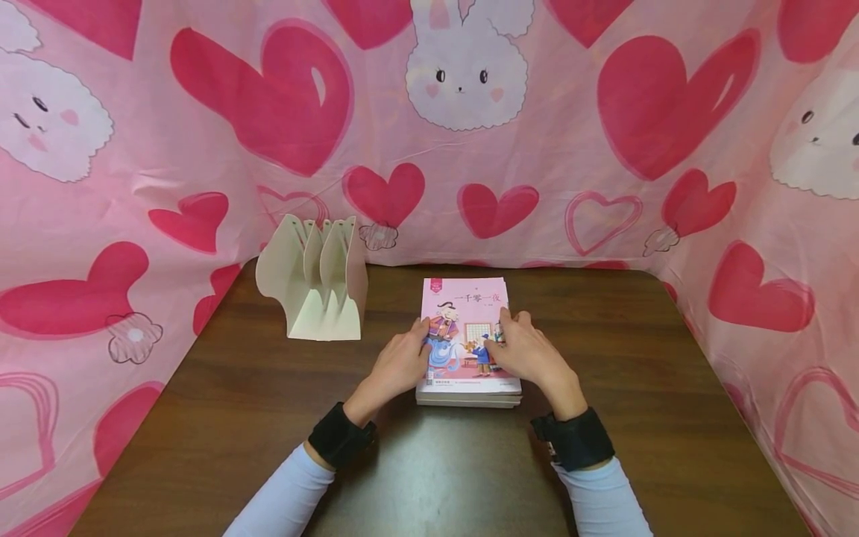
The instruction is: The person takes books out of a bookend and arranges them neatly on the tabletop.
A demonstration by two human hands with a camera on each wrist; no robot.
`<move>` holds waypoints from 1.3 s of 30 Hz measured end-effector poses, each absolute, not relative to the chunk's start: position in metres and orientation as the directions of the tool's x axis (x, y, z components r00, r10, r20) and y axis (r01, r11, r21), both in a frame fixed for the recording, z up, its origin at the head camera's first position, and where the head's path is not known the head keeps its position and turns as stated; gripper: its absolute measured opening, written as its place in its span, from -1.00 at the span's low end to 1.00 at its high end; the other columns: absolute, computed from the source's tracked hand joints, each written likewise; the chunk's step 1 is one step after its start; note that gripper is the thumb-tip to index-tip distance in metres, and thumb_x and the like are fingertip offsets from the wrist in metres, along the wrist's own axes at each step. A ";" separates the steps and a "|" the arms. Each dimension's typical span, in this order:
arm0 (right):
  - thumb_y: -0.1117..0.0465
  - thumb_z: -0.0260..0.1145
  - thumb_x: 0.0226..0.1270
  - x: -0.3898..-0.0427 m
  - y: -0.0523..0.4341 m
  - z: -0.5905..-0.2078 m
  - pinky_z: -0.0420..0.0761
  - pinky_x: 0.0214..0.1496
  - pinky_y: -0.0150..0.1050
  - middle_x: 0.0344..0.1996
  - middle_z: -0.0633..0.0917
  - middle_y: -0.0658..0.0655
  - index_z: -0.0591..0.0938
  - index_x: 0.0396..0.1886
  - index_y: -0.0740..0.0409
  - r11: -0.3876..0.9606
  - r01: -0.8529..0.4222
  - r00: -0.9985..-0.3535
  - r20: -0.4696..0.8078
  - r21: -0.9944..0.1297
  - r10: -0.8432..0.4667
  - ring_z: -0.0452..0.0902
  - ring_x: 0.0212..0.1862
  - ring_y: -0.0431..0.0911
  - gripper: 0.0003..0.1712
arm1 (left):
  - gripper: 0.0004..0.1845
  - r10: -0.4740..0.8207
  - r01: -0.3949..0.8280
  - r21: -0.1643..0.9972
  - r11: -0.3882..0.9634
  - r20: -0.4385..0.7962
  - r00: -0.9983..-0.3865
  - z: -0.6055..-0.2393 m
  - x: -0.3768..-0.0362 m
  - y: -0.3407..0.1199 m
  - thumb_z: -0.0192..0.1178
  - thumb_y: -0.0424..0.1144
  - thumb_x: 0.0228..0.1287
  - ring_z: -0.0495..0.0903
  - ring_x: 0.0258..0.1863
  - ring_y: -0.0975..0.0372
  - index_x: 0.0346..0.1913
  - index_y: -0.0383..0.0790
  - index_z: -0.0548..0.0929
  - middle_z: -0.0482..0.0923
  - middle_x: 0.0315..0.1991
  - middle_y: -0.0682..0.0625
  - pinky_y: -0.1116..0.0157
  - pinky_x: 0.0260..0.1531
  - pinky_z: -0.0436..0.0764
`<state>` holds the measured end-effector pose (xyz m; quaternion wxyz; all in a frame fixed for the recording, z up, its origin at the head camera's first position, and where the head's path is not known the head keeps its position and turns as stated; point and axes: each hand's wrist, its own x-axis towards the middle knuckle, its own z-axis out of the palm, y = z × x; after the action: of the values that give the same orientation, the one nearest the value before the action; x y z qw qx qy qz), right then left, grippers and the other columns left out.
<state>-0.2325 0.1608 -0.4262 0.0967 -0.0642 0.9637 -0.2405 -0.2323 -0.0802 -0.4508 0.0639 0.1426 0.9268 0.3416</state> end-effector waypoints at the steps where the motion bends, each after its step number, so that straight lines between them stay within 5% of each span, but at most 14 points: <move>1: -0.05 0.32 0.50 -0.232 0.160 -0.426 0.69 -0.03 0.11 0.21 0.41 0.51 0.15 0.63 0.42 0.878 -0.073 -0.973 -0.160 -0.474 -0.168 0.58 -0.15 0.15 -0.02 | -0.41 0.306 0.218 0.654 0.724 -0.022 -0.952 -0.451 -0.232 -0.080 0.16 -0.30 0.58 0.28 0.52 -0.11 0.55 -0.43 0.34 0.26 0.55 -0.30 -0.10 0.42 0.36; 39: -0.05 0.29 0.53 -0.213 0.155 -0.428 0.66 0.08 0.27 0.22 0.34 0.55 0.06 0.66 0.40 0.878 0.063 -0.955 -0.283 -0.474 -0.084 0.60 -0.07 0.25 0.00 | -0.39 0.357 0.233 0.643 0.730 -0.067 -0.932 -0.454 -0.222 -0.084 0.10 -0.23 0.62 0.32 0.49 -0.18 0.58 -0.43 0.28 0.13 0.59 -0.38 -0.13 0.41 0.37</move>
<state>-0.2130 0.1546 -0.4278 0.1491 -0.0054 0.9575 -0.2468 -0.2217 -0.0838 -0.4543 0.0934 0.1596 0.9253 0.3311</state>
